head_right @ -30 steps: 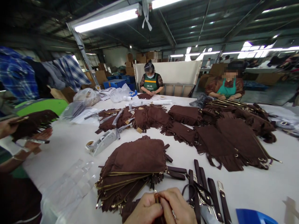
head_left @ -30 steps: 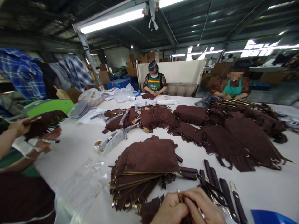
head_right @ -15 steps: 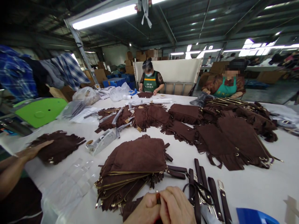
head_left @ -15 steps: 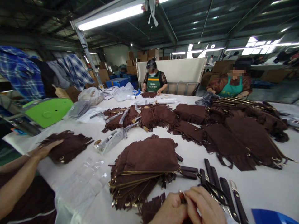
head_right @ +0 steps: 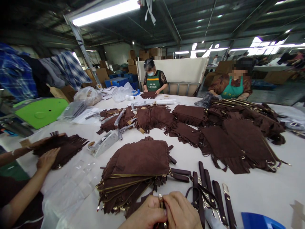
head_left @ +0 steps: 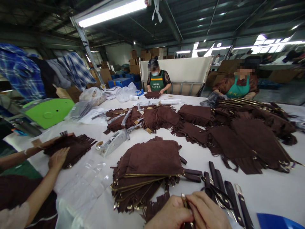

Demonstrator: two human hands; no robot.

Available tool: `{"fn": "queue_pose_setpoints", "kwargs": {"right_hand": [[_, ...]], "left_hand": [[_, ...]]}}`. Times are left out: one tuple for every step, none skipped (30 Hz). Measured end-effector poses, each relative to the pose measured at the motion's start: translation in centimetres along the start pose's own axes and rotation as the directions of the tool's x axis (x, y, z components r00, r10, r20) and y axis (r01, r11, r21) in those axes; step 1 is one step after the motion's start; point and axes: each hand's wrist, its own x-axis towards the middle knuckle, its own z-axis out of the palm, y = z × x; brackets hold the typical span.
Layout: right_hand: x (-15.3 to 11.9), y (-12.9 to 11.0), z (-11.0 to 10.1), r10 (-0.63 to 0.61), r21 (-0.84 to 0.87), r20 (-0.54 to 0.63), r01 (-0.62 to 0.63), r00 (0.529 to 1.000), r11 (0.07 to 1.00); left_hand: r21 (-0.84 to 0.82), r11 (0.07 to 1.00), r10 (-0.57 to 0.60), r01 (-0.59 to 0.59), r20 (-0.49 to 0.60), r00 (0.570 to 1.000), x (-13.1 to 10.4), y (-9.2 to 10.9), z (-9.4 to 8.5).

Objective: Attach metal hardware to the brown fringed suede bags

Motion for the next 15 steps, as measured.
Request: {"fn": "queue_pose_setpoints", "kwargs": {"right_hand": [[0.2, 0.1, 0.0, -0.053, -0.064, -0.024, 0.052, 0.998, 0.997], [0.5, 0.1, -0.2, -0.101, -0.118, -0.043, 0.095, 0.994, 0.988], [0.9, 0.1, -0.3, -0.136, -0.157, -0.061, 0.125, 0.989, 0.980], [1.3, 0.0, -0.6, -0.159, -0.181, -0.076, 0.143, 0.984, 0.973], [1.8, -0.2, -0.8, -0.174, -0.190, -0.084, 0.155, 0.981, 0.969], [2.2, -0.3, -1.0, -0.185, -0.191, -0.090, 0.165, 0.979, 0.968], [2.5, -0.4, -1.1, -0.192, -0.188, -0.094, 0.172, 0.977, 0.967], [2.7, -0.5, -1.2, -0.200, -0.184, -0.106, 0.178, 0.974, 0.967], [2.8, -0.5, -1.2, -0.202, -0.180, -0.117, 0.179, 0.972, 0.967], [2.9, -0.5, -1.2, -0.199, -0.173, -0.127, 0.175, 0.972, 0.969], [2.8, -0.4, -1.2, -0.184, -0.159, -0.133, 0.162, 0.974, 0.974], [2.7, -0.2, -1.1, -0.155, -0.137, -0.131, 0.137, 0.979, 0.981], [2.6, 0.0, -1.0, -0.110, -0.107, -0.121, 0.097, 0.987, 0.989], [2.4, 0.2, -1.0, -0.057, -0.071, -0.100, 0.050, 0.993, 0.996], [2.2, 0.5, -1.0, -0.007, -0.031, -0.075, 0.004, 0.997, 1.000]], "left_hand": [[-0.014, 1.000, -0.023, 0.023, -0.005, 1.000, 0.2, -0.1, -0.1], [-0.026, 0.999, -0.047, 0.047, -0.006, 0.999, 0.3, -0.2, -0.2], [-0.029, 0.998, -0.064, 0.063, -0.006, 0.998, 0.3, -0.2, -0.2], [-0.021, 0.997, -0.071, 0.070, -0.005, 0.997, 0.3, -0.1, -0.3], [0.000, 0.997, -0.072, 0.072, -0.001, 0.997, 0.2, 0.0, -0.3], [0.028, 0.997, -0.069, 0.069, 0.005, 0.998, 0.1, 0.2, -0.3], [0.057, 0.996, -0.063, 0.062, 0.011, 0.998, 0.0, 0.3, -0.4], [0.083, 0.995, -0.051, 0.049, 0.016, 0.999, 0.0, 0.3, -0.4], [0.104, 0.994, -0.035, 0.033, 0.021, 0.999, 0.0, 0.3, -0.5], [0.119, 0.993, -0.019, 0.016, 0.024, 1.000, 0.0, 0.2, -0.6], [0.130, 0.991, -0.006, 0.003, 0.024, 1.000, 0.2, 0.0, -0.7], [0.138, 0.990, -0.001, 0.000, 0.012, 1.000, 0.3, -0.2, -0.7], [0.145, 0.989, -0.011, 0.012, -0.008, 1.000, 0.5, -0.5, -0.8], [0.146, 0.989, -0.033, 0.037, -0.033, 0.999, 0.6, -0.8, -0.8], [0.150, 0.986, -0.060, 0.067, -0.055, 0.997, 0.7, -1.0, -0.8]]}}
